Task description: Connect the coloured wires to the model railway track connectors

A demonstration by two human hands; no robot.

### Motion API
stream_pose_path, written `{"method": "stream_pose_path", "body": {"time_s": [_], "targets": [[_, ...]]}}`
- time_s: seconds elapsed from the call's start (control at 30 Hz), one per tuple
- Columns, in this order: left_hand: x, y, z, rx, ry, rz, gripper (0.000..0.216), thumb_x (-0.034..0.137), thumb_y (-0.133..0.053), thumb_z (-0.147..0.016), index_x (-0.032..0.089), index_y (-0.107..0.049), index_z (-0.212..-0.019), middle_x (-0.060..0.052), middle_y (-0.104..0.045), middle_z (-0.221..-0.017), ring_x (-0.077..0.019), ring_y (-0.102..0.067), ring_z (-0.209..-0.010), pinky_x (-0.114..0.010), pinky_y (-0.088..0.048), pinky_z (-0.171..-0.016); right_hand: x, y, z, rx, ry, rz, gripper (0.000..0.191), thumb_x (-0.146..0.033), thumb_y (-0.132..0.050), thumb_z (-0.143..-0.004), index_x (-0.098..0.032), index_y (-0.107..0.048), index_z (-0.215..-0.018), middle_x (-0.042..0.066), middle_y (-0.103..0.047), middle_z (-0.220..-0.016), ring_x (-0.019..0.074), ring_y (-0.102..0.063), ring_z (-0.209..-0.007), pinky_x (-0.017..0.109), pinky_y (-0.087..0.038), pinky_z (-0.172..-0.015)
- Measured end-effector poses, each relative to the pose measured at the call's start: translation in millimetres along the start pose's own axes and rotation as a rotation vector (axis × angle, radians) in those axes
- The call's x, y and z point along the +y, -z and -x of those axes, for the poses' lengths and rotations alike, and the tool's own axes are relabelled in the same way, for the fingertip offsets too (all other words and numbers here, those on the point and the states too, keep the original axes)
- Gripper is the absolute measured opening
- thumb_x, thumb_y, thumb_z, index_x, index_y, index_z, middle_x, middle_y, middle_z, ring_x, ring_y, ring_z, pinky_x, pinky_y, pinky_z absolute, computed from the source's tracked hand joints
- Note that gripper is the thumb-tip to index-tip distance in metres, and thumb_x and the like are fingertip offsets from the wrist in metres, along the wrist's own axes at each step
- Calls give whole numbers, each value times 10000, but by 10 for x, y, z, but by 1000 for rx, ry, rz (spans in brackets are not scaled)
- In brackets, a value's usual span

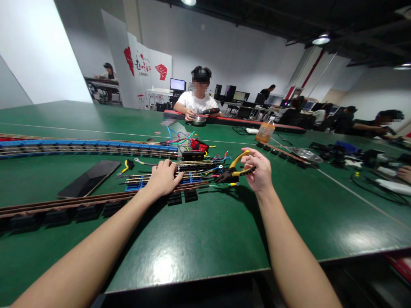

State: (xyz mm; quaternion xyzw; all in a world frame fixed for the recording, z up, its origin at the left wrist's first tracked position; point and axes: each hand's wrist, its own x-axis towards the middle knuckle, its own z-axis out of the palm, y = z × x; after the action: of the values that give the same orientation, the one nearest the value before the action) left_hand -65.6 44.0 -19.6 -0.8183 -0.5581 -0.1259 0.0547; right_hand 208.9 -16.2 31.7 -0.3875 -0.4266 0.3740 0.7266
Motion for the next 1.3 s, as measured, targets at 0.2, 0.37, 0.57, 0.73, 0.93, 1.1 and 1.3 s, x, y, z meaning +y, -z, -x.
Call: {"method": "stream_pose_path", "body": {"time_s": [0.2, 0.37, 0.57, 0.73, 0.93, 1.1, 1.3], "targets": [[-3, -2, 1, 4, -1, 4, 406, 476, -368, -946, 159, -617, -996, -157, -549, -1157, -315, -506, -1094, -451, -450, -858, -23, 47, -25, -46, -49, -51, 406, -132, -550, -551, -158, -640, -946, -51, -602, -612, 4, -240, -309, 145, -157, -269], [-2, -1, 6, 4, -2, 0, 404, 475, -356, -948, 165, -613, -983, -154, -550, -1156, -309, -506, -1091, -446, -448, -863, -74, 137, -65, -8, -69, -94, 379, -153, -547, -549, -154, -650, -913, -51, -600, -611, 2, -241, -284, 157, -135, -242], [2, 9, -4, -11, 2, 2, 410, 478, -357, -943, 162, -612, -1000, -165, -546, -1162, -317, -505, -1091, -449, -448, -855, 20, 99, -72, -24, -119, -64, 376, -151, -579, -530, -154, -660, -897, -56, -600, -606, 1, -238, -301, 144, -134, -248], [5, 18, -1, -17, 3, 3, 414, 476, -353, -942, 162, -616, -1008, -167, -544, -1174, -316, -500, -1104, -446, -444, -862, 112, -56, 8, -100, -114, -21, 317, -164, -628, -561, -155, -678, -874, -53, -602, -602, 5, -250, -328, 157, -159, -285], [4, 17, 8, -9, -4, -1, 410, 469, -348, -946, 163, -617, -990, -164, -545, -1170, -310, -505, -1092, -440, -446, -854, 188, -54, 44, -208, -15, 42, 290, -209, -646, -661, -156, -725, -934, -33, -569, -581, 23, -324, -417, 159, -215, -395], [5, 11, 7, 3, -6, 1, 407, 471, -354, -947, 161, -616, -977, -163, -550, -1154, -311, -508, -1085, -440, -449, -845, 244, -13, 39, -242, 159, 168, 251, -286, -648, -733, -206, -761, -942, 3, -596, -834, 56, -413, -535, 199, -313, -465], [13, 26, 7, -7, -1, 1, 406, 470, -353, -946, 163, -616, -989, -162, -555, -1155, -309, -508, -1085, -437, -447, -854, 236, -23, 58, -312, 168, 202, 230, -336, -638, -766, -228, -760, -928, 20, -663, -911, 126, -541, -724, 246, -441, -646]]}}
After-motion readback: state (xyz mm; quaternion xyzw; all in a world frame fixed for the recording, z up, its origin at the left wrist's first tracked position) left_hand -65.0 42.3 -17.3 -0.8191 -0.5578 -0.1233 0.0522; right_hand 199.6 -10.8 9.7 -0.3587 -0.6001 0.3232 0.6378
